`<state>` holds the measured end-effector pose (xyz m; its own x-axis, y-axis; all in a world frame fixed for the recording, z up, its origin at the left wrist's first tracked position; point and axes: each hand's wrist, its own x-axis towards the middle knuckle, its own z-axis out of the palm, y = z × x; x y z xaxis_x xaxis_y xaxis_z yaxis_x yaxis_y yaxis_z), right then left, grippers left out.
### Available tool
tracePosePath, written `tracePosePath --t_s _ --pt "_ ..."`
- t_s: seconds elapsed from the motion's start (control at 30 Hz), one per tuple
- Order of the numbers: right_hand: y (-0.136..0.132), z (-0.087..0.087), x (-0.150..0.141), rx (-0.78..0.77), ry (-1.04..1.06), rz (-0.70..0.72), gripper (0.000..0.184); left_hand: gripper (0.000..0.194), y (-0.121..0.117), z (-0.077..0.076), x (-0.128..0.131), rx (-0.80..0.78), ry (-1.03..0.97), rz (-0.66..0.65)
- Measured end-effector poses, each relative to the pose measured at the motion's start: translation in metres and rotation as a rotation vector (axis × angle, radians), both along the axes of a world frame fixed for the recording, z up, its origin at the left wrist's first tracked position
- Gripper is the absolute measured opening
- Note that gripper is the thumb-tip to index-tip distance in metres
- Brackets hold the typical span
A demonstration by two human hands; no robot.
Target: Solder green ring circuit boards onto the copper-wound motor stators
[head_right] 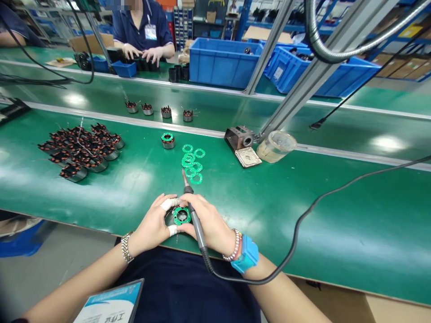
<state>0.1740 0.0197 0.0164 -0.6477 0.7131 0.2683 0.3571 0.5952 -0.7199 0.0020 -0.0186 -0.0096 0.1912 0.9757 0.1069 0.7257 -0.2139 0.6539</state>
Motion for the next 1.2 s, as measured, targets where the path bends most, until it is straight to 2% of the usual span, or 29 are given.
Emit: tracePosePath --t_s 0.47,0.8,1.07,1.2 --pt "-0.004 0.005 0.000 0.081 0.001 0.046 0.039 0.048 -0.001 0.001 0.000 0.007 0.004 -0.004" --pt "-0.014 -0.003 -0.009 0.058 0.047 -0.171 0.038 0.043 -0.001 0.003 0.001 0.015 0.035 -0.017" --pt "-0.007 -0.010 -0.009 0.070 0.062 -0.110 0.030 0.048 -0.002 0.001 0.005 0.024 0.025 0.006" --pt "-0.007 -0.007 -0.002 0.059 0.098 -0.068 0.041 0.062 -0.004 0.004 -0.005 -0.029 -0.016 -0.051"
